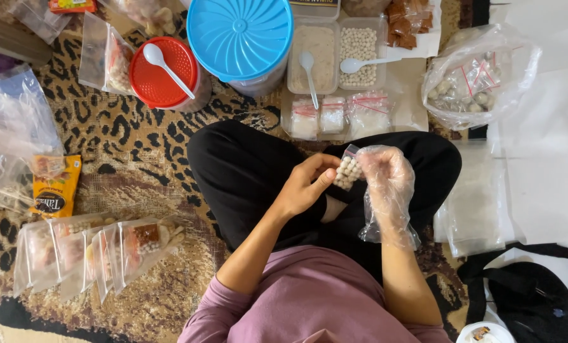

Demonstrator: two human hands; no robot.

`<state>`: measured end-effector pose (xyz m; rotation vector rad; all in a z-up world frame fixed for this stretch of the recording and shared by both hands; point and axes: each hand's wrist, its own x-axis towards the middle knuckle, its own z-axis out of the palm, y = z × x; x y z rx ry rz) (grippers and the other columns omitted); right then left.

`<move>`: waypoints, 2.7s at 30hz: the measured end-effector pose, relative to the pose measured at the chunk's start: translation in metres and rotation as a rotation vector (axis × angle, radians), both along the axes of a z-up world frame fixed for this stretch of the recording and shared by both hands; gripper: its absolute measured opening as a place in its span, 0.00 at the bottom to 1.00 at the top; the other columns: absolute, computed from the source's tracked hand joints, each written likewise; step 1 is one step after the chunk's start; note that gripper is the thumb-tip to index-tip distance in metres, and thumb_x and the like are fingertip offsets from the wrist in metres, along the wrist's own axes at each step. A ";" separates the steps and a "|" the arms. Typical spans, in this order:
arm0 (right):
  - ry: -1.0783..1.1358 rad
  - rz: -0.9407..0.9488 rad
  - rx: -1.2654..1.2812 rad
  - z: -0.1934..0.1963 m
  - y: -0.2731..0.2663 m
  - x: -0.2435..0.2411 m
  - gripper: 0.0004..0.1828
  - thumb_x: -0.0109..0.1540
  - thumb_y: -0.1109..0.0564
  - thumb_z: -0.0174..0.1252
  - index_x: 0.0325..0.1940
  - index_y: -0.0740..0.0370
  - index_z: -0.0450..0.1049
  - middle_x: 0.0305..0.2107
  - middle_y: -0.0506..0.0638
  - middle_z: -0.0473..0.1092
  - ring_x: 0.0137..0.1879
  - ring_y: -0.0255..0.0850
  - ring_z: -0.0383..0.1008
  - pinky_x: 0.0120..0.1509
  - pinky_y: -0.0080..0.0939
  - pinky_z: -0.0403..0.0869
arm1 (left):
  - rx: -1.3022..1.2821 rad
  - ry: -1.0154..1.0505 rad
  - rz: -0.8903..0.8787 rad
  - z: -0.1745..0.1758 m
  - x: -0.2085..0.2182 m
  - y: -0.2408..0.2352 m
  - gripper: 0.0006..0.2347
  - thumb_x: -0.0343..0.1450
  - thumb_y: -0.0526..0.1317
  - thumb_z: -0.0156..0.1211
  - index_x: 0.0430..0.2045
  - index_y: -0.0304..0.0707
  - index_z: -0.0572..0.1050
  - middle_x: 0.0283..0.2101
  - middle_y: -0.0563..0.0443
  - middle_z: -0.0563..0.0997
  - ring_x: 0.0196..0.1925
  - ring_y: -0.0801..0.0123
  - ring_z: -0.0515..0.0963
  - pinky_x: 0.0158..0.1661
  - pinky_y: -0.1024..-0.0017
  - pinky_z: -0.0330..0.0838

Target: The person scoops white granular food and small round white pellets from plastic containers into small clear plastic bags using a white plastic spoon. They seal each bag and place it on a blue lid. The person wears a clear plastic glove on their right hand.

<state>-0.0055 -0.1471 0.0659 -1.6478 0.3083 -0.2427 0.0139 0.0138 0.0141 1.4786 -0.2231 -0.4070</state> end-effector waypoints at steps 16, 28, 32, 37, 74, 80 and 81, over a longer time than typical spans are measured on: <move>-0.027 0.010 -0.061 -0.009 0.002 -0.002 0.08 0.62 0.66 0.66 0.31 0.68 0.73 0.33 0.55 0.75 0.38 0.39 0.78 0.42 0.41 0.81 | -0.086 0.067 0.057 0.010 -0.005 -0.017 0.13 0.73 0.43 0.65 0.45 0.33 0.80 0.37 0.42 0.80 0.44 0.60 0.83 0.44 0.66 0.81; -0.025 0.081 -0.312 -0.031 0.005 -0.015 0.14 0.59 0.61 0.72 0.30 0.62 0.70 0.31 0.51 0.77 0.40 0.43 0.79 0.44 0.41 0.77 | -0.015 -0.102 0.165 -0.027 -0.005 -0.008 0.06 0.71 0.37 0.67 0.28 0.34 0.81 0.29 0.49 0.73 0.34 0.68 0.76 0.38 0.69 0.77; 0.039 0.037 -0.242 -0.037 0.009 -0.014 0.13 0.59 0.60 0.72 0.32 0.59 0.71 0.33 0.50 0.78 0.41 0.41 0.79 0.44 0.40 0.78 | 0.065 -0.093 0.168 -0.024 -0.004 -0.006 0.06 0.71 0.38 0.67 0.27 0.34 0.80 0.28 0.48 0.74 0.32 0.67 0.77 0.35 0.70 0.76; 0.120 -0.059 0.092 -0.031 0.004 -0.005 0.12 0.61 0.61 0.68 0.35 0.59 0.69 0.35 0.49 0.75 0.37 0.34 0.75 0.38 0.36 0.80 | -0.055 0.192 0.010 -0.013 -0.010 -0.005 0.11 0.68 0.42 0.72 0.33 0.32 0.79 0.27 0.48 0.77 0.30 0.72 0.77 0.34 0.74 0.77; 0.484 0.189 -0.102 0.003 0.026 0.016 0.18 0.56 0.51 0.73 0.49 0.53 0.82 0.28 0.50 0.78 0.38 0.37 0.79 0.49 0.40 0.79 | 0.010 0.078 0.087 -0.036 0.011 0.012 0.20 0.66 0.36 0.73 0.51 0.33 0.75 0.39 0.45 0.79 0.40 0.66 0.81 0.42 0.71 0.81; 0.305 0.306 0.080 -0.001 0.004 0.023 0.38 0.62 0.42 0.62 0.72 0.58 0.64 0.47 0.60 0.76 0.51 0.45 0.79 0.56 0.45 0.77 | 0.003 -0.192 0.353 0.004 0.093 0.064 0.10 0.72 0.35 0.66 0.45 0.34 0.74 0.44 0.40 0.77 0.41 0.61 0.79 0.42 0.65 0.79; 0.263 0.257 0.033 0.001 0.001 0.024 0.35 0.63 0.42 0.61 0.71 0.57 0.66 0.48 0.60 0.76 0.50 0.45 0.79 0.55 0.43 0.78 | 0.100 -0.305 0.505 0.015 0.112 0.077 0.10 0.73 0.37 0.65 0.45 0.36 0.74 0.43 0.40 0.75 0.42 0.58 0.79 0.44 0.62 0.77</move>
